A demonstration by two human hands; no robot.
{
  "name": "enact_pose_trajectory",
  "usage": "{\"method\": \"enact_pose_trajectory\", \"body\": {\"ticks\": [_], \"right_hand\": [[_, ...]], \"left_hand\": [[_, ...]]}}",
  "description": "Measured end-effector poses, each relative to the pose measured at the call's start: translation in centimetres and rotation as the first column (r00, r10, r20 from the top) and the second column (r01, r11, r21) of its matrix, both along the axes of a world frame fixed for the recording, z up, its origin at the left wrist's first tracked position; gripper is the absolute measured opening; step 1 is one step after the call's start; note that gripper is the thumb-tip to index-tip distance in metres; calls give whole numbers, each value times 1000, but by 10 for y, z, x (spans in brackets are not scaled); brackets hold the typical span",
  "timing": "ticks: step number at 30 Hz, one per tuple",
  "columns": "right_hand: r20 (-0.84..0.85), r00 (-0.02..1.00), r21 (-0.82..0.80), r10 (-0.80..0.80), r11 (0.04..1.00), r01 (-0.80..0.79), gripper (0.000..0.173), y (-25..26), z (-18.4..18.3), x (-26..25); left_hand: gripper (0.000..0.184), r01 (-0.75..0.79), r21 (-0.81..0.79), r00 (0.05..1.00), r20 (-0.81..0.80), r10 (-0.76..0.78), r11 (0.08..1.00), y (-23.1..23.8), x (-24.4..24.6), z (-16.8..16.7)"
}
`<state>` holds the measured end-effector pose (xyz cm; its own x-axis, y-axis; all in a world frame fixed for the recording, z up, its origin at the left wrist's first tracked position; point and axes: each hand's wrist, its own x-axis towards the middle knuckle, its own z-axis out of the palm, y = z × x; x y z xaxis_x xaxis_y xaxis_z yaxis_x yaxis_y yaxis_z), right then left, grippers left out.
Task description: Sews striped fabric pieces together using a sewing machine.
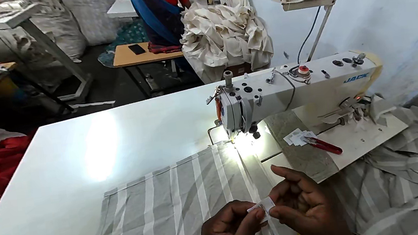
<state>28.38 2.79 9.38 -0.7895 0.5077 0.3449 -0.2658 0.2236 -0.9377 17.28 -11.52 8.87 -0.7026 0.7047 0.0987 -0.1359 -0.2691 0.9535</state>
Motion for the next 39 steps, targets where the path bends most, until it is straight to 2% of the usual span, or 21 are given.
{"method": "enact_pose_trajectory", "body": {"ticks": [6, 7, 8, 9, 10, 11, 12, 14, 15, 16, 17, 18, 19, 21, 22, 23, 26, 27, 31, 35, 39], "right_hand": [[57, 998, -176, -40, 983, 49, 58, 0, -4, -7], [76, 996, -238, -48, 969, 65, 57, 2, -7, -10], [97, 993, -309, -61, 947, 88, 57, 5, -10, -13], [125, 989, -379, -76, 918, 119, 57, 8, -12, -16], [158, 984, -448, -83, 882, 146, 57, 12, -14, -20], [197, 977, -513, -77, 842, 170, 56, 16, -14, -25], [232, 971, -563, -56, 806, 181, 55, 19, -14, -31], [273, 962, -618, -25, 762, 195, 49, 28, -14, -47], [291, 956, -594, -41, 775, 214, 46, 32, -18, -58], [327, 942, -503, -74, 830, 240, 43, 37, -25, -69], [395, 912, -317, -109, 916, 247, 44, 42, -36, -79], [487, 859, -55, -160, 976, 213, 47, 46, -49, -87], [567, 789, 218, -237, 967, 134, 51, 45, -59, -92], [597, 691, 592, -407, 805, -36, 43, 35, -75, -97], [512, 703, 712, -495, 702, -24, 33, 31, -83, -97], [471, 711, 740, -522, 672, 4, 28, 30, -84, -97], [511, 724, 612, -463, 788, 72, 30, 41, -70, -94], [489, 738, 601, -464, 793, 100, 30, 44, -66, -95], [346, 785, 712, -514, 689, 137, 26, 41, -76, -97], [422, 746, 760, -515, 650, 19, 27, 25, -90, -93], [454, 722, 773, -522, 634, -27, 28, 21, -91, -92]], "left_hand": [[11, -56, -16, 998, -20, 55, 998, 6, -2, -7], [22, -108, 12, 991, -80, 108, 994, 9, -1, -14], [39, -166, 42, 961, -217, 171, 985, 13, -2, -24], [55, -236, 56, 883, -405, 238, 970, 16, -4, -37], [62, -315, 49, 758, -587, 283, 948, 20, -8, -48], [57, -387, 57, 596, -746, 297, 920, 23, -14, -58], [42, -436, 107, 396, -869, 297, 894, 28, -22, -66], [17, -426, 249, 29, -957, 288, 870, 43, -51, -72], [14, -408, 296, -86, -954, 286, 864, 51, -69, -71], [13, -392, 315, -160, -949, 273, 864, 60, -88, -70], [13, -388, 298, -191, -952, 240, 872, 69, -106, -71], [14, -389, 239, -183, -967, 179, 890, 77, -123, -75], [15, -379, 149, -148, -984, 99, 913, 81, -136, -81], [17, -348, -6, -72, -997, -34, 937, 82, -150, -97], [20, -334, -47, -46, -997, -66, 941, 80, -150, -104], [23, -322, -54, -38, -997, -70, 945, 78, -148, -108], [25, -272, -29, -54, -997, -46, 962, 79, -143, -110], [24, -269, -27, -58, -997, -45, 963, 81, -143, -112], [20, -347, -55, -47, -996, -76, 936, 89, -147, -112], [18, -398, -111, -8, -992, -125, 911, 88, -143, -112], [27, -399, -152, 26, -988, -154, 905, 87, -144, -112]]}}
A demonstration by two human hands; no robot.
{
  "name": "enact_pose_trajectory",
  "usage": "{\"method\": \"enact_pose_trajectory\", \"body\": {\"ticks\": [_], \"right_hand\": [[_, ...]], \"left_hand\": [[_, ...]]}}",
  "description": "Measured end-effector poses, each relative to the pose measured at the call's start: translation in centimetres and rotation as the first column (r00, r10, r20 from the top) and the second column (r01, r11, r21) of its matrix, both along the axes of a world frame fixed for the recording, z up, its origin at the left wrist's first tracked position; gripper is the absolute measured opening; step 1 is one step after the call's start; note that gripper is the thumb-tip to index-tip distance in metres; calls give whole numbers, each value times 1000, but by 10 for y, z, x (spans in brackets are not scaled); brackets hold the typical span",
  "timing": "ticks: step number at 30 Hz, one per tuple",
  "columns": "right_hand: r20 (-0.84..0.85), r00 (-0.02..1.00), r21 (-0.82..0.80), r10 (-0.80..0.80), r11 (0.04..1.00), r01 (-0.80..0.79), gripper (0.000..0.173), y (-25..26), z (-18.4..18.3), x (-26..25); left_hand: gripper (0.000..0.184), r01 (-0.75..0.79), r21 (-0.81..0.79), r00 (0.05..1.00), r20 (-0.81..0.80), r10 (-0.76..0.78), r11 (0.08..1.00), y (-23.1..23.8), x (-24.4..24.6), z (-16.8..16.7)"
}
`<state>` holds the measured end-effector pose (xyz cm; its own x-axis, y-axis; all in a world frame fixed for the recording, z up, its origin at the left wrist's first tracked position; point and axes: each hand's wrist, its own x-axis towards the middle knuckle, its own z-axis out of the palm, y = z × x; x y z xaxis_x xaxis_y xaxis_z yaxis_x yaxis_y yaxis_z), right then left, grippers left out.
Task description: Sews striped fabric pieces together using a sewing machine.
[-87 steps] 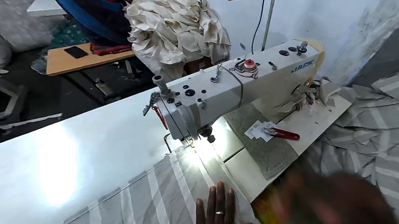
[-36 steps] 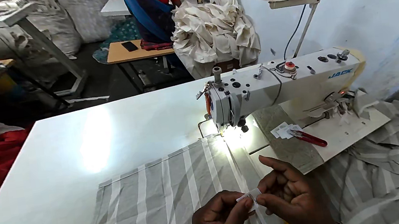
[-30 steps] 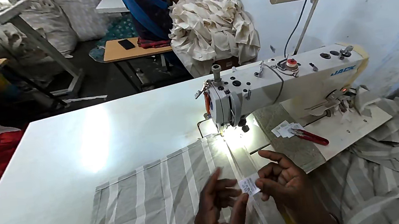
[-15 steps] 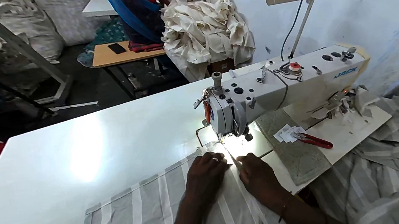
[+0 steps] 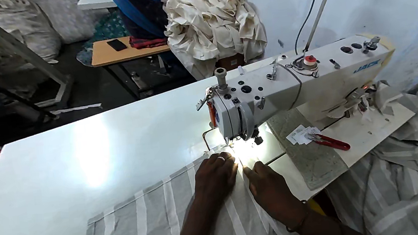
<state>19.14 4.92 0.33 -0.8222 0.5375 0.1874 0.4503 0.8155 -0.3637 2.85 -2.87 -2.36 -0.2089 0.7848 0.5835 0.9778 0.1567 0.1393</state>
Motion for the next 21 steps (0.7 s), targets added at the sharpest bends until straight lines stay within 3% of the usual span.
{"method": "enact_pose_trajectory", "body": {"ticks": [6, 9, 12, 13, 15, 17, 19, 21], "right_hand": [[161, 987, -135, 20, 991, 2, 30, 22, 13, -23], [85, 996, -148, 21, 989, -8, 31, 23, 20, 6], [-226, 973, 27, -46, 998, 53, 33, 12, 8, 96], [-308, 948, 26, -80, 995, 93, 30, 9, -3, 129], [-319, 932, -142, -170, 981, 130, 31, 5, -33, 180], [-102, 979, -403, -175, 907, 120, 52, 7, -61, 201], [70, 998, -683, -6, 729, 52, 76, 8, -70, 183], [-9, 989, -869, 144, 489, -79, 57, -12, -64, 149]], "left_hand": [[23, 32, -41, 999, -18, -33, 999, 21, -30, 7], [27, -54, -193, 994, 84, 71, 980, 3, -23, 25], [46, -269, -213, 927, 208, 313, 939, -77, 0, 33], [52, -372, -196, 882, 231, 411, 907, -115, 9, 29], [64, -550, -216, 768, 250, 590, 807, -186, 25, 14], [80, -631, -304, 682, 222, 697, 714, -227, 36, -5], [86, -647, -304, 678, 190, 710, 699, -232, 36, -15], [87, -651, -272, 688, 183, 702, 709, -224, 27, -17]]}}
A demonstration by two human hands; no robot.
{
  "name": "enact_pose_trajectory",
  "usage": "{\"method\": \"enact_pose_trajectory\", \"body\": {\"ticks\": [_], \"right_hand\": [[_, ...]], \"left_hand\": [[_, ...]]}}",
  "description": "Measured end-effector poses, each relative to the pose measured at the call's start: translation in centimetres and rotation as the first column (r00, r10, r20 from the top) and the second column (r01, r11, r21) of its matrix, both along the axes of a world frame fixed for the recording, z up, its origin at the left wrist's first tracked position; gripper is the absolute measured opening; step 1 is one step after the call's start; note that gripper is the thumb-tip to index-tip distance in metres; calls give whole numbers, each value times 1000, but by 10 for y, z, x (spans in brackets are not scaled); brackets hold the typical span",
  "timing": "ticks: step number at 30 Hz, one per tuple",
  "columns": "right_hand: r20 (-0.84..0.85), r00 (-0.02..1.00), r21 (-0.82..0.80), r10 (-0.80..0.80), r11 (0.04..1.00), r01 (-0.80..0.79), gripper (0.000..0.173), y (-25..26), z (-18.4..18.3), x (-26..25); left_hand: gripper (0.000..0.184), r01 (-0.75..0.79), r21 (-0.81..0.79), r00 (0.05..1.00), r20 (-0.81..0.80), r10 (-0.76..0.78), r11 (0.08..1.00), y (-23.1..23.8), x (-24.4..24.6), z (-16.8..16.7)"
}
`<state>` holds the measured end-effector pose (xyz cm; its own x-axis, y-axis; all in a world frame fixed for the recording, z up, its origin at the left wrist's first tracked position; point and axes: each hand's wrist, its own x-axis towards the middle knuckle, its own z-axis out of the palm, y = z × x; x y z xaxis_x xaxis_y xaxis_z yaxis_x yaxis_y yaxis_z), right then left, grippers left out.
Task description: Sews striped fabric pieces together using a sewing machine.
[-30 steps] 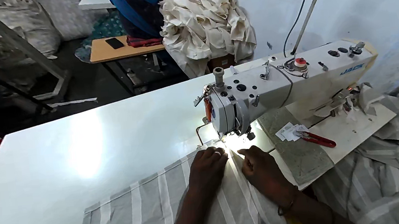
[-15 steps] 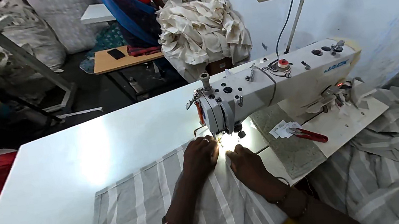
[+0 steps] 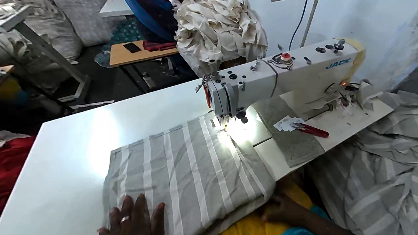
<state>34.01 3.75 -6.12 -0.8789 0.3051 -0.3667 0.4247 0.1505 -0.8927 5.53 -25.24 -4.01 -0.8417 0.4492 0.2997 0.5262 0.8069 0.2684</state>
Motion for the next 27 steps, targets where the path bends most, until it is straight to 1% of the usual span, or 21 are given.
{"method": "enact_pose_trajectory", "body": {"ticks": [2, 3, 4, 5, 7, 8, 9, 11, 13, 14, 16, 17, 18, 19, 20, 21, 22, 23, 25, 26, 27], "right_hand": [[-159, 966, -257, 201, 937, -237, 30, -33, 23, -29], [-288, 921, -329, 261, 876, -352, 25, -50, 43, -37], [-425, 867, -389, 261, 812, -435, 21, -61, 64, -37], [-546, 807, -417, 222, 764, -493, 22, -65, 86, -30], [-694, 697, -350, 179, 762, -545, 24, -58, 122, -3], [-737, 645, -305, 202, 751, -585, 22, -49, 130, 12], [-739, 634, -286, 229, 745, -603, 18, -40, 130, 28], [-633, 712, -274, 305, 772, -574, 12, -25, 124, 58], [-484, 789, -234, 378, 813, -533, 9, -11, 119, 83], [-449, 802, -199, 394, 831, -519, 9, -6, 120, 90], [-451, 787, -69, 421, 863, -501, 13, -6, 133, 93], [-458, 767, 29, 449, 870, -492, 17, -10, 143, 91], [-445, 749, 149, 492, 865, -480, 19, -15, 153, 87], [-406, 736, 272, 542, 840, -469, 20, -22, 163, 82], [-351, 732, 377, 584, 803, -461, 20, -29, 171, 77], [-283, 736, 452, 616, 762, -464, 19, -36, 175, 73], [-200, 744, 487, 638, 723, -490, 19, -42, 175, 69], [-99, 750, 496, 654, 686, -532, 19, -48, 172, 66], [106, 731, 427, 674, 633, -645, 21, -52, 159, 63], [143, 736, 372, 662, 653, -660, 22, -51, 149, 61], [122, 775, 317, 620, 715, -623, 24, -48, 139, 59]], "left_hand": [[86, 29, 10, 1000, 8, -29, 1000, 3, -16, 3], [85, 50, 8, 999, 15, -50, 999, 1, -25, 5], [85, 69, -1, 997, 16, -69, 998, -3, -34, 7], [85, 88, -13, 996, 12, -88, 996, -8, -39, 7], [86, 111, -45, 994, 7, -111, 993, -15, -39, 8], [88, 109, -52, 994, -4, -110, 993, -18, -35, 6], [89, 107, -54, 994, -20, -109, 993, -20, -30, 3], [89, 113, -69, 991, -58, -118, 991, -20, -21, 5], [70, 178, -68, 982, -56, -182, 982, -9, -6, 20], [54, 253, -13, 967, -23, -253, 967, 5, 6, 36], [40, 343, 149, 912, 182, -367, 927, 48, 40, 70], [37, 330, 267, 845, 345, -409, 906, 73, 61, 82], [36, 260, 391, 717, 534, -448, 883, 98, 82, 92], [36, 132, 496, 525, 699, -485, 858, 122, 102, 98], [36, 9, 543, 337, 789, -514, 839, 140, 121, 99], [36, -17, 526, 205, 834, -512, 850, 152, 138, 96], [36, 53, 493, 134, 858, -495, 868, 155, 152, 88], [41, 172, 436, 139, 877, -460, 883, 152, 164, 76], [57, 402, 299, 210, 890, -405, 865, 136, 184, 51], [59, 500, 248, 245, 878, -410, 830, 128, 188, 43], [58, 582, 220, 258, 863, -435, 783, 122, 189, 41]]}}
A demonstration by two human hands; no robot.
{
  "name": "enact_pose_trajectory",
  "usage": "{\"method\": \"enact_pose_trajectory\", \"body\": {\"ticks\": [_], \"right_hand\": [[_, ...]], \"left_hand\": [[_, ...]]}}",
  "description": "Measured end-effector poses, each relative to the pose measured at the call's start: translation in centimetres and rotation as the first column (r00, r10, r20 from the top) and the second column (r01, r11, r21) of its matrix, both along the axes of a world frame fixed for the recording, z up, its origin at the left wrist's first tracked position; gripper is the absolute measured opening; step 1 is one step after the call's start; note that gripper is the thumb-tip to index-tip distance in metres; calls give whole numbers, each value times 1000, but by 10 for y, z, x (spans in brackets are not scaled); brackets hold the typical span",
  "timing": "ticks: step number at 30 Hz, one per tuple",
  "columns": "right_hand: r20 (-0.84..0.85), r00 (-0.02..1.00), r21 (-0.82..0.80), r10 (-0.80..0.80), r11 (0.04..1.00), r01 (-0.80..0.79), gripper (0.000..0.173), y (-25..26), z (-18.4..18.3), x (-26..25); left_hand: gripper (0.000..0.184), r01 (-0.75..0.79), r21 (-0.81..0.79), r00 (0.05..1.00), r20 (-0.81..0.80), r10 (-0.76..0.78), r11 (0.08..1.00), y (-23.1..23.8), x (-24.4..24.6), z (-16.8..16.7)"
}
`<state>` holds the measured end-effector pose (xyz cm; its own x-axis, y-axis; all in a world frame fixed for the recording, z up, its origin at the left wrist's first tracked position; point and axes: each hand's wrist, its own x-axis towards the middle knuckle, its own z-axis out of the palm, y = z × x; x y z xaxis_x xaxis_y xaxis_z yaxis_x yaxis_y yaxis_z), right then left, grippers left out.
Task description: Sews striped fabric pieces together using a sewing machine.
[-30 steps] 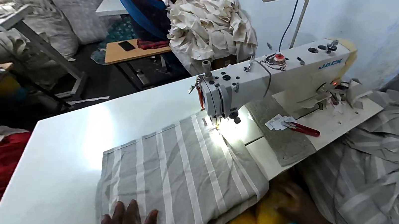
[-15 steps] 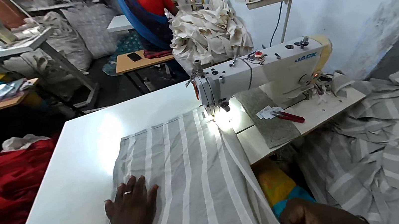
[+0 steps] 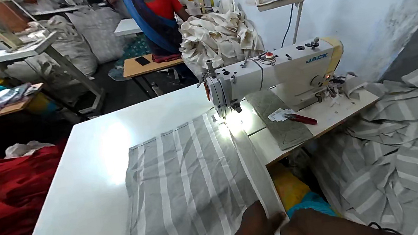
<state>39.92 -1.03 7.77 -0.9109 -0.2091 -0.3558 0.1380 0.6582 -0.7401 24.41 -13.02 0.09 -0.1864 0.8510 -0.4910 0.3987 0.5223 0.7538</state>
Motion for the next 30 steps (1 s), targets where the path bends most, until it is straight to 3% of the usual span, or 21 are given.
{"method": "enact_pose_trajectory", "body": {"ticks": [3, 6, 8, 11, 15, 17, 19, 22, 26, 30], "right_hand": [[-64, 906, -102, -418, 906, 411, 33, 14, -19, -25], [-162, 787, 140, -596, 776, 616, 43, 32, -30, -83], [-221, 769, 268, -599, 721, 639, 49, 38, -36, -113], [-296, 771, 369, -565, 676, 637, 44, 35, -32, -130], [-73, 862, 462, -501, 749, 474, 44, 13, -29, -116], [-27, 865, 433, -500, 774, 461, 53, 6, -31, -106], [-4, 865, 420, -502, 784, 456, 59, 5, -33, -100], [3, 867, 403, -498, 794, 455, 60, 9, -32, -98], [29, 878, 360, -478, 824, 437, 60, 17, -26, -104], [59, 876, 341, -479, 834, 433, 59, 27, -22, -120]], "left_hand": [[55, 124, 24, 992, -14, -124, 992, -3, 0, 4], [60, 146, -46, 989, -5, -147, 988, 10, 8, 13], [60, 197, -91, 978, -48, -202, 976, 18, 13, 24], [58, 257, -137, 957, -100, -271, 957, 22, 17, 37], [64, 300, -190, 939, -116, -325, 935, 16, 12, 30], [64, 317, -112, 939, -100, -329, 942, 11, 0, 17], [63, 359, 67, 933, -41, -357, 931, 3, -15, 4], [61, 399, 323, 904, 19, -427, 858, -6, -35, -12], [28, 353, 417, 924, -15, -382, 837, -8, -49, -25], [22, 256, 452, 964, -187, -189, 855, -4, -44, -23]]}}
